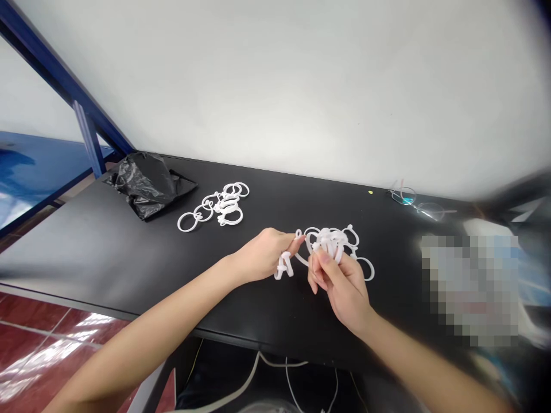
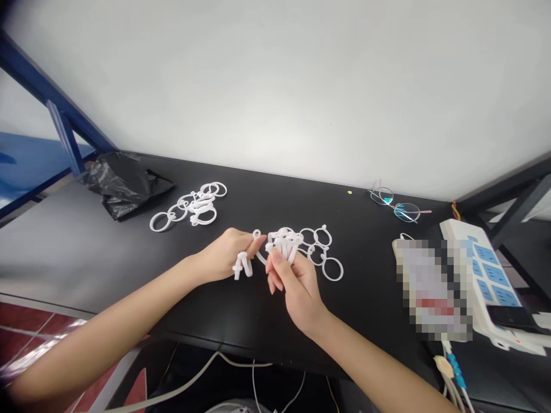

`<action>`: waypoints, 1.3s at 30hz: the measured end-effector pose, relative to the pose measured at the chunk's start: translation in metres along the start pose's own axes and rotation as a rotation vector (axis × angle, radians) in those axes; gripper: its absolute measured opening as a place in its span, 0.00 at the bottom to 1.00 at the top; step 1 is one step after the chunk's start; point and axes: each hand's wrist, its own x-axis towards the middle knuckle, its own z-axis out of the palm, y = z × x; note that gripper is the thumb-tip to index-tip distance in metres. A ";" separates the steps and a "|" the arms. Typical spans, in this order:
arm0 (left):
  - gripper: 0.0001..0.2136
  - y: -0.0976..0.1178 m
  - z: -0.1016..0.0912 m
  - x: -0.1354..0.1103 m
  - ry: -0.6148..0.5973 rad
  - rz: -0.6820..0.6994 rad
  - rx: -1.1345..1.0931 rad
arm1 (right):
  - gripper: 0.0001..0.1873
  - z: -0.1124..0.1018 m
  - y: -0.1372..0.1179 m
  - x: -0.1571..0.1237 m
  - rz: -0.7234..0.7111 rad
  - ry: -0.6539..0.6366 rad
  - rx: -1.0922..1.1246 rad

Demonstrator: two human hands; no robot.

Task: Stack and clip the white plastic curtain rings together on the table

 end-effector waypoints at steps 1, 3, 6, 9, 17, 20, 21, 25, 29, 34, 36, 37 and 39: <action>0.19 0.001 0.000 0.001 0.023 -0.019 -0.024 | 0.19 -0.001 0.000 0.000 -0.009 -0.002 -0.003; 0.19 0.002 -0.001 0.002 0.026 -0.033 -0.054 | 0.19 -0.002 -0.001 0.001 -0.002 -0.007 -0.006; 0.19 0.003 -0.003 0.003 0.008 -0.062 -0.114 | 0.19 -0.002 -0.003 0.004 0.024 0.018 0.017; 0.19 0.003 -0.004 0.002 0.051 -0.159 -0.241 | 0.20 -0.002 -0.006 0.006 0.005 0.053 0.055; 0.15 0.007 0.010 -0.002 0.084 -0.242 -0.376 | 0.06 0.003 -0.001 0.001 -0.052 -0.040 -0.120; 0.21 0.009 0.010 -0.003 0.021 -0.217 -0.338 | 0.06 0.004 0.002 0.001 -0.014 -0.064 -0.151; 0.20 0.009 0.009 -0.003 0.029 -0.218 -0.325 | 0.06 0.004 0.001 0.001 0.000 -0.068 -0.170; 0.11 0.007 0.007 0.000 0.087 -0.233 -0.273 | 0.09 0.002 -0.004 0.003 0.062 -0.109 -0.233; 0.05 0.003 0.005 0.000 0.179 -0.168 -0.156 | 0.13 0.002 -0.009 0.004 0.090 -0.125 -0.226; 0.11 -0.004 -0.001 -0.002 0.142 0.015 0.193 | 0.16 0.000 -0.012 0.008 0.086 -0.119 -0.110; 0.15 -0.007 -0.003 -0.003 0.084 0.074 0.350 | 0.18 -0.001 -0.012 0.009 0.123 -0.121 -0.049; 0.16 -0.008 -0.003 -0.003 0.057 0.093 0.403 | 0.18 -0.001 -0.012 0.010 0.147 -0.134 -0.036; 0.17 -0.009 -0.003 -0.002 0.016 0.106 0.424 | 0.19 -0.002 -0.011 0.010 0.169 -0.156 -0.026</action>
